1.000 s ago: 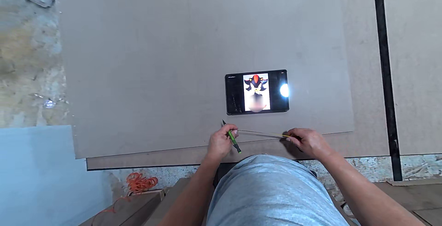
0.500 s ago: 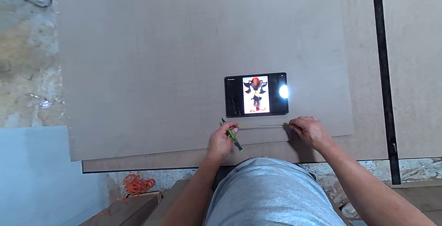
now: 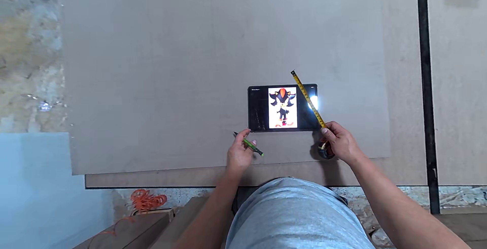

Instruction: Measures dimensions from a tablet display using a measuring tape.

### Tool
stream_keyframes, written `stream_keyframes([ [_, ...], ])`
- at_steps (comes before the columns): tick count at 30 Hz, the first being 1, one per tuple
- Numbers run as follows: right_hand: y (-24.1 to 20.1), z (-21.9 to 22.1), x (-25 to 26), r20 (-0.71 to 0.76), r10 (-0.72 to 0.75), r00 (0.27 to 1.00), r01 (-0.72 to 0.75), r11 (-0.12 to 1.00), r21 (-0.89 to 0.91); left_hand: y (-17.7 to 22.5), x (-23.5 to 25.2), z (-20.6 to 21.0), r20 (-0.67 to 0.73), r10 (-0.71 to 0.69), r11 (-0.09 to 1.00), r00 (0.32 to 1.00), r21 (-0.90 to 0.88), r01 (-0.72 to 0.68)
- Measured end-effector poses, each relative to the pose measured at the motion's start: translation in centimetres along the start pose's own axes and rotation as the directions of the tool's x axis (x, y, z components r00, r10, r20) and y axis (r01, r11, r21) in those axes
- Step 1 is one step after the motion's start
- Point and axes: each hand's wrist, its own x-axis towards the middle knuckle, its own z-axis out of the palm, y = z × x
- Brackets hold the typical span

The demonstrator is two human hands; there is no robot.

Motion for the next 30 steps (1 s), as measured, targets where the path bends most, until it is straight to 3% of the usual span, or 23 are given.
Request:
stream_keyframes([
  [6,-1.7,1.8,2.8,0.008,-0.048,0.999,0.048,0.998,0.029,-0.3,1.7,-1.4,-0.062,0.001,1.000,0.998,-0.017,-0.002],
  [13,-6.2,5.4,7.8,0.075,-0.126,0.989,0.131,0.989,-0.072,-0.4,6.5,-4.6,-0.196,0.009,1.000,0.981,0.004,-0.009],
  [16,-7.7,6.0,9.1,0.090,-0.189,0.978,0.204,0.960,-0.191,-1.2,7.7,-6.1,-0.287,0.169,0.936,0.943,0.345,-0.063],
  [19,-7.1,5.9,9.5,-0.023,-0.341,0.940,0.324,0.909,-0.261,-5.6,8.8,-6.2,-0.246,0.459,0.723,0.854,0.662,-0.198],
  [22,-4.3,5.7,9.0,-0.264,-0.344,0.901,0.350,0.936,-0.026,-8.5,9.4,-5.5,-0.250,0.611,0.640,0.751,0.715,-0.282],
  [24,-2.6,5.3,8.4,-0.396,-0.279,0.875,0.376,0.907,0.191,-8.6,9.0,-5.3,-0.254,0.625,0.634,0.738,0.716,-0.292],
  [27,-2.4,4.0,8.8,-0.534,-0.179,0.826,0.465,0.751,0.468,-8.5,9.4,-5.5,-0.274,0.648,0.630,0.711,0.717,-0.298],
  [30,-3.0,2.8,8.6,-0.608,-0.114,0.786,0.544,0.594,0.593,-8.8,9.3,-5.4,-0.256,0.637,0.624,0.727,0.726,-0.291],
])
